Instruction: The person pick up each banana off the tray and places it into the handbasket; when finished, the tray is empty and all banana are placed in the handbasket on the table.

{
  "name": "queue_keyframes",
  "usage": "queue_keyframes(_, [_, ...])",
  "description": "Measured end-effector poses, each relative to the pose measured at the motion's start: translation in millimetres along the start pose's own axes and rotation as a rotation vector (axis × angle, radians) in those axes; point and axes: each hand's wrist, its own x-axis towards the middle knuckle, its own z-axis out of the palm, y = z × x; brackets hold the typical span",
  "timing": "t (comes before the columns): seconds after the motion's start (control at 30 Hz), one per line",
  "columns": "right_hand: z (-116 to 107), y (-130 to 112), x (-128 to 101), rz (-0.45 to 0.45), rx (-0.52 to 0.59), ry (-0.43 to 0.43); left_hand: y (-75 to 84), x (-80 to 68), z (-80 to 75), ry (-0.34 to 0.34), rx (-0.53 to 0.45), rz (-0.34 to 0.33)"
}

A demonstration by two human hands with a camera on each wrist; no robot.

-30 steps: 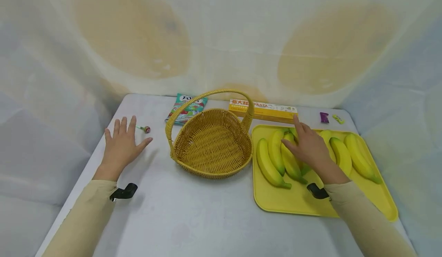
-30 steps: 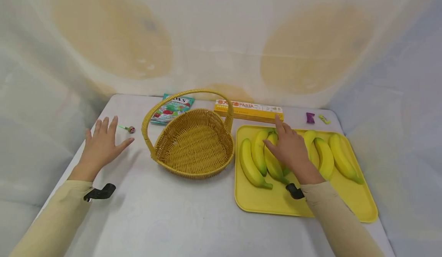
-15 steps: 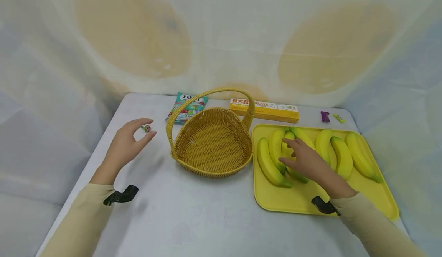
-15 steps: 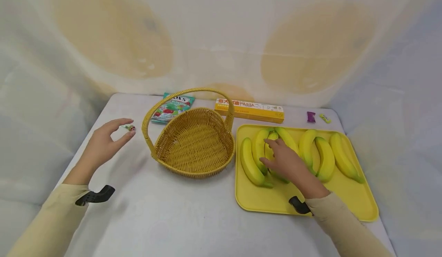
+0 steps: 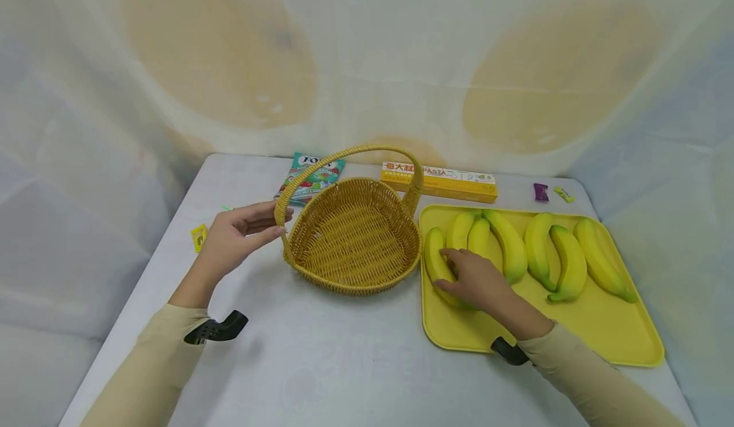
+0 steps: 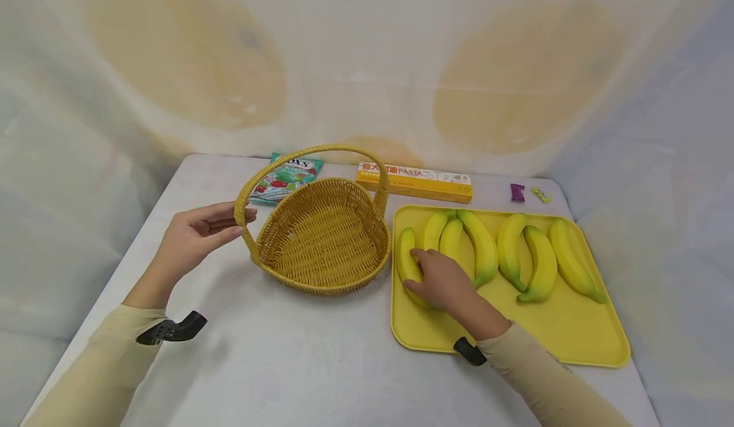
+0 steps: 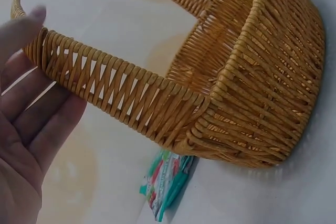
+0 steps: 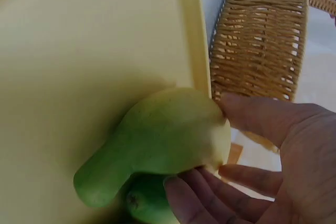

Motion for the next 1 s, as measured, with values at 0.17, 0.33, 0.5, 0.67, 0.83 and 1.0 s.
queue_keyframes(0.17, [2,-4,4,0.024,0.019,-0.003,-0.4,0.4,4.2,0.039,-0.009,-0.007])
queue_keyframes(0.33, [3,-7,4,0.038,0.043,-0.02,1.2,-0.2,6.5,0.062,0.011,-0.004])
queue_keyframes(0.5, [-6,-8,0,0.018,0.043,-0.002,1.3,0.0,7.6,0.068,0.03,0.009])
queue_keyframes(0.67, [-25,-6,-7,-0.02,0.079,0.036,0.4,-0.5,8.7,0.078,0.017,0.028])
queue_keyframes(0.83, [-50,-11,-16,-0.06,0.09,0.054,0.2,-1.1,9.3,0.084,0.009,0.028])
queue_keyframes(1.0, [-67,-23,-23,-0.133,0.099,0.053,-0.7,-1.0,10.1,0.082,-0.002,0.022])
